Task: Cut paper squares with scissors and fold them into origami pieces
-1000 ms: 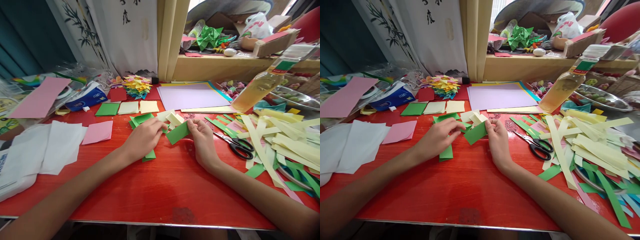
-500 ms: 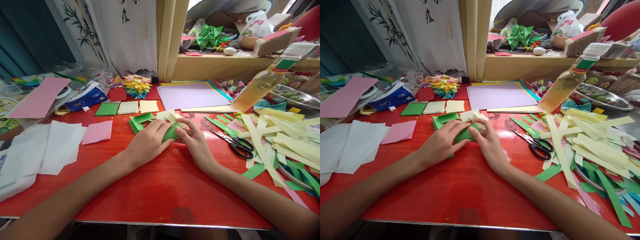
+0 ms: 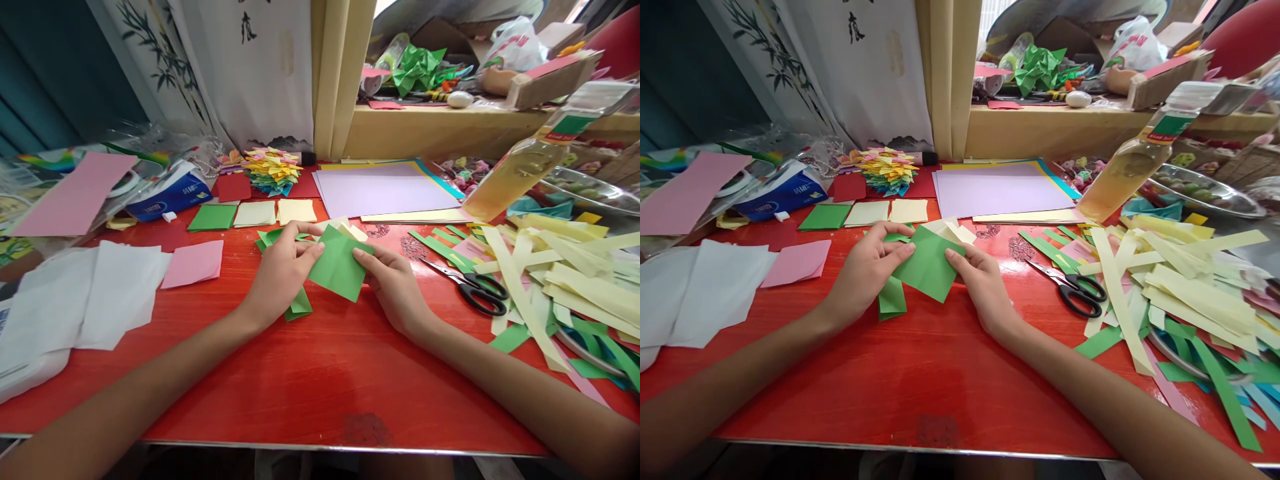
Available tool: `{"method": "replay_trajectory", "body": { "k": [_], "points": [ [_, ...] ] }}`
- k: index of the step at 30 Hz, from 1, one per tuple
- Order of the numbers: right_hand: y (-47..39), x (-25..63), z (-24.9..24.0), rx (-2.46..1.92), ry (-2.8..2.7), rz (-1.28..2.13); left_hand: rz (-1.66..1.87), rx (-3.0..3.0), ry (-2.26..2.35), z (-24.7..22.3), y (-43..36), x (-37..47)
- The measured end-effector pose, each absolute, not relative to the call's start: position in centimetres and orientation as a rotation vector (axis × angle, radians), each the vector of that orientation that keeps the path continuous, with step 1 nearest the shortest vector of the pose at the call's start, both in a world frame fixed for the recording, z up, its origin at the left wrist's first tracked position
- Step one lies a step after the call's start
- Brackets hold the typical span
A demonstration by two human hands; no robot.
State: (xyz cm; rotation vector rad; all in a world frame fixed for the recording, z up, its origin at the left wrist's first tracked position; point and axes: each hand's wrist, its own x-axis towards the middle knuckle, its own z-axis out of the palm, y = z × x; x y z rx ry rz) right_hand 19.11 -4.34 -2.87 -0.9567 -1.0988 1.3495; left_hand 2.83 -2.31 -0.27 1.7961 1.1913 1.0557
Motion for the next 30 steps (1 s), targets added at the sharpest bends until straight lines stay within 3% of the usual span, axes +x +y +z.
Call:
{"method": "replay_trajectory", "body": {
  "k": [4, 15, 22, 30],
  "points": [
    [-4.3, 19.2, -3.1, -0.944, -1.045, 1.403, 1.073, 1.948, 1.246, -0.9, -2.3, 3.0],
    [-4.2, 19.2, -3.1, -1.026, -1.052, 1.401, 1.195, 3.165, 0.955, -1.7, -1.6, 1.8],
    [-4.2, 19.1, -3.2, -0.999, -1.008, 1.459, 1.051, 3.33, 0.55, -1.1, -1.0, 1.0],
    [-4.2, 19.2, -3.2, -0.991, -0.992, 1.492, 1.089, 3.33, 0.396, -0.9, -1.1, 1.1]
  ]
}}
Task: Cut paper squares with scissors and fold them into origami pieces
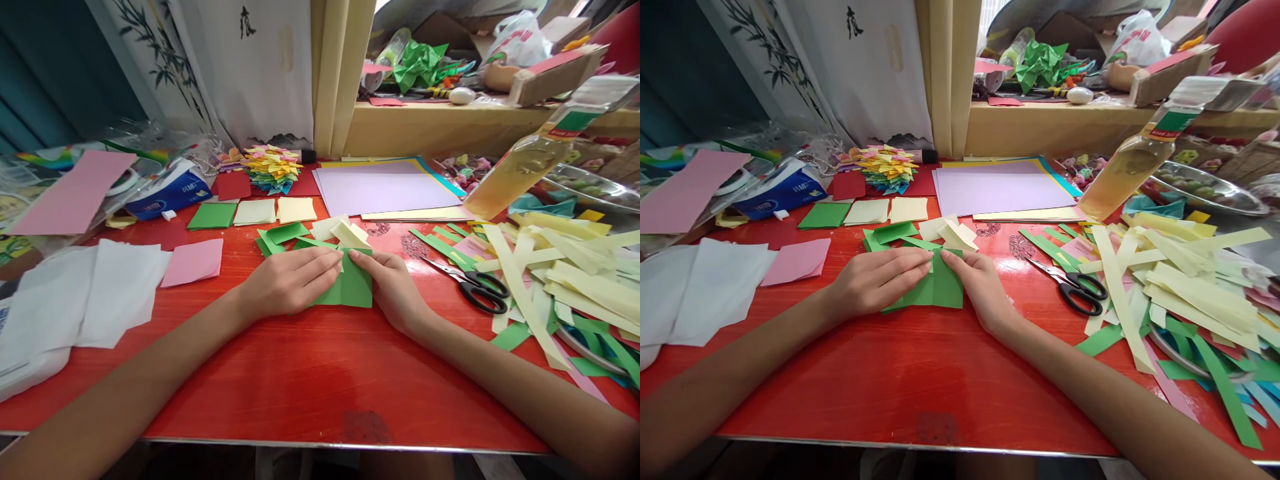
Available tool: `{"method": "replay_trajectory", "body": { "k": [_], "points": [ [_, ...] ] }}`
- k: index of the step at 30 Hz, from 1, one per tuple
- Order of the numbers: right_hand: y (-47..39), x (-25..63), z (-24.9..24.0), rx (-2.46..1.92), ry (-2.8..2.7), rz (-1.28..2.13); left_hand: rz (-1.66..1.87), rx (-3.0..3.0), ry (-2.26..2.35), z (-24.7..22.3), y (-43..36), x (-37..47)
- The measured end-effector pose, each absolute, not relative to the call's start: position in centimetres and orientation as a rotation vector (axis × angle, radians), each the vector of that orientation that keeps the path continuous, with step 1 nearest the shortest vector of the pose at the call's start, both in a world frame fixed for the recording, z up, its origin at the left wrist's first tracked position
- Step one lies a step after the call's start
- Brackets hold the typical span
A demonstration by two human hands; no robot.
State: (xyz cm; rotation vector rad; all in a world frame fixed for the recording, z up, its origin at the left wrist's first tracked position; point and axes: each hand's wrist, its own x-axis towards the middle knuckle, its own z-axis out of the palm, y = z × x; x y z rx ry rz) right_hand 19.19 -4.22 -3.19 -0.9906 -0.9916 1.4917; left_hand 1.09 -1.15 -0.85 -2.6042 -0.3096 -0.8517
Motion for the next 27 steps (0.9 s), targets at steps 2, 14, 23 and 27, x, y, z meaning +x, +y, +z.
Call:
{"method": "replay_trajectory", "body": {
  "k": [2, 14, 23, 27],
  "points": [
    [-4.23, 19.2, -3.16, -1.002, -0.993, 1.493, -0.839, -2.605, -0.311, -0.83, -1.22, 1.11],
    [-4.16, 19.24, -3.14, -0.985, -1.007, 1.517, -0.863, -2.59, -0.226, -1.21, -0.97, 1.09],
    [-4.15, 19.21, -3.04, -0.942, -0.975, 1.576, -0.823, -2.596, -0.227, -1.08, -0.93, 1.06],
    [-4.1, 19.2, -3.07, -0.902, -0.974, 1.603, -0.841, -2.61, -0.218, -1.34, -0.69, 0.97]
  ]
}}
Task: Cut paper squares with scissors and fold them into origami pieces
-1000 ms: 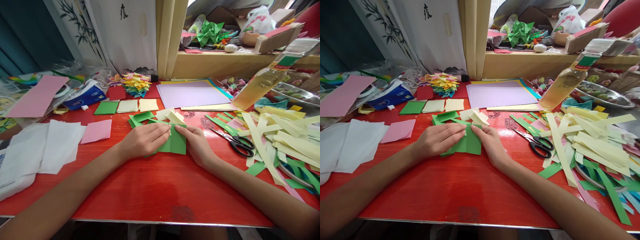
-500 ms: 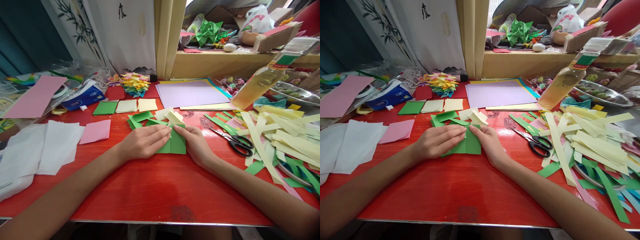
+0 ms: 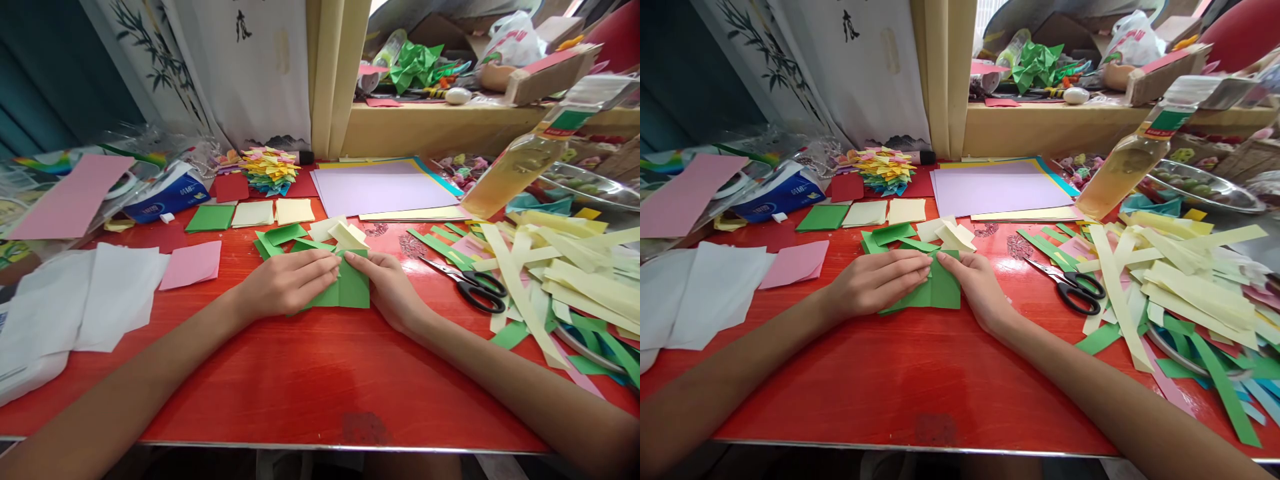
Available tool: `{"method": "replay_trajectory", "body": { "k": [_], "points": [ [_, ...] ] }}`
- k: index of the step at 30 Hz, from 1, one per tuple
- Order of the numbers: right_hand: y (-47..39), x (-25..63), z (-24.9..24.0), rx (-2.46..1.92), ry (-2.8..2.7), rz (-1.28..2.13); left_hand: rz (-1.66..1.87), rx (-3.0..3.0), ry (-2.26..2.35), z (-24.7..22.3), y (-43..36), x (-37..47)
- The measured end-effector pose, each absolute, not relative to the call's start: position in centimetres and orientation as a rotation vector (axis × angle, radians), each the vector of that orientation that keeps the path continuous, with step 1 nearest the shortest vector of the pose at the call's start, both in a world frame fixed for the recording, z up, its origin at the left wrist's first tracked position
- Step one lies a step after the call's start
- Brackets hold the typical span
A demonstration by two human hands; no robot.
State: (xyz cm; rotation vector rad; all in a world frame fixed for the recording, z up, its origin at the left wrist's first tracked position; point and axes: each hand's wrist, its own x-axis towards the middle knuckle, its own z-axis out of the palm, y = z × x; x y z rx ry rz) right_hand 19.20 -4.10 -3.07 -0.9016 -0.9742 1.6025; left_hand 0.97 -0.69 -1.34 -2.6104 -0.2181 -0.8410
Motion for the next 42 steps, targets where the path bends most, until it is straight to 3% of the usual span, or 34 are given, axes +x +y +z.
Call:
{"method": "replay_trajectory", "body": {
  "k": [13, 27, 42],
  "points": [
    [-4.0, 19.2, -2.9, -0.854, -0.933, 1.642, -0.973, -2.703, -0.281, -1.7, -0.2, 1.2],
    [-3.8, 19.3, -2.9, -0.821, -0.985, 1.605, -1.292, -3.235, -1.047, -0.4, -0.5, 1.8],
    [-3.9, 19.2, -2.9, -0.813, -1.107, 1.56, -1.67, -3.222, -1.569, -0.4, -0.9, 2.6]
  ]
}}
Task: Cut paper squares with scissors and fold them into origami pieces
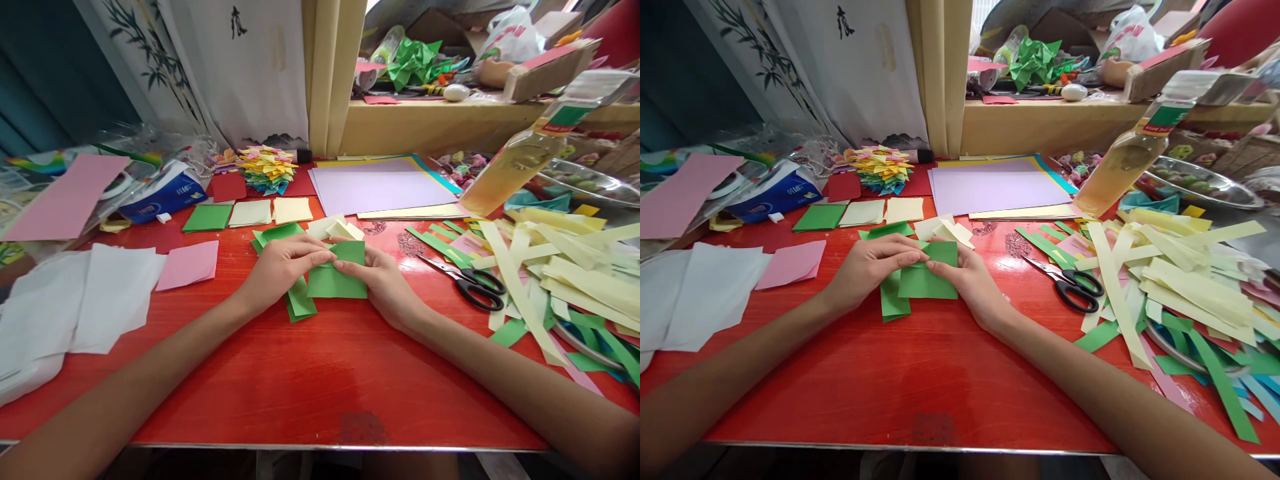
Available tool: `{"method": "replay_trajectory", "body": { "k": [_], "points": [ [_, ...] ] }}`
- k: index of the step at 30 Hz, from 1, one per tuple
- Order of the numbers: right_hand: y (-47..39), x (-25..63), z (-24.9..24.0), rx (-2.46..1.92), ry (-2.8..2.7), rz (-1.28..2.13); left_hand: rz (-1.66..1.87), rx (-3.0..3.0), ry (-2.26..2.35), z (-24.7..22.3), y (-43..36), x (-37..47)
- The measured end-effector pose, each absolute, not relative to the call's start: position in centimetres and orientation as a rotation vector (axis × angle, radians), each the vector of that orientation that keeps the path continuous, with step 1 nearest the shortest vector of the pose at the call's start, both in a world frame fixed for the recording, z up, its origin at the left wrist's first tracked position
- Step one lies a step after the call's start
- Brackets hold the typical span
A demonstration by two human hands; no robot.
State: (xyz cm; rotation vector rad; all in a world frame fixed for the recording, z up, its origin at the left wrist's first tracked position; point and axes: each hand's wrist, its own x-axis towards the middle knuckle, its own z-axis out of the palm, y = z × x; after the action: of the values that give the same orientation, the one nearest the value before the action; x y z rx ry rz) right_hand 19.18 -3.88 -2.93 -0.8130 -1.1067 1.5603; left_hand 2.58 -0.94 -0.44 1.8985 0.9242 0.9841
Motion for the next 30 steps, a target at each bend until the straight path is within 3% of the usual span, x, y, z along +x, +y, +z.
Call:
{"method": "replay_trajectory", "body": {
  "k": [17, 30],
  "points": [
    [-3.95, 19.39, -3.06, -1.075, -1.477, 1.316, 0.912, 1.849, 0.893, -0.9, -0.8, 2.64],
    [-3.89, 19.0, -2.78, -0.897, -1.343, 1.468, 1.019, 1.729, 1.005, -0.99, -0.8, 2.64]
  ]
}}
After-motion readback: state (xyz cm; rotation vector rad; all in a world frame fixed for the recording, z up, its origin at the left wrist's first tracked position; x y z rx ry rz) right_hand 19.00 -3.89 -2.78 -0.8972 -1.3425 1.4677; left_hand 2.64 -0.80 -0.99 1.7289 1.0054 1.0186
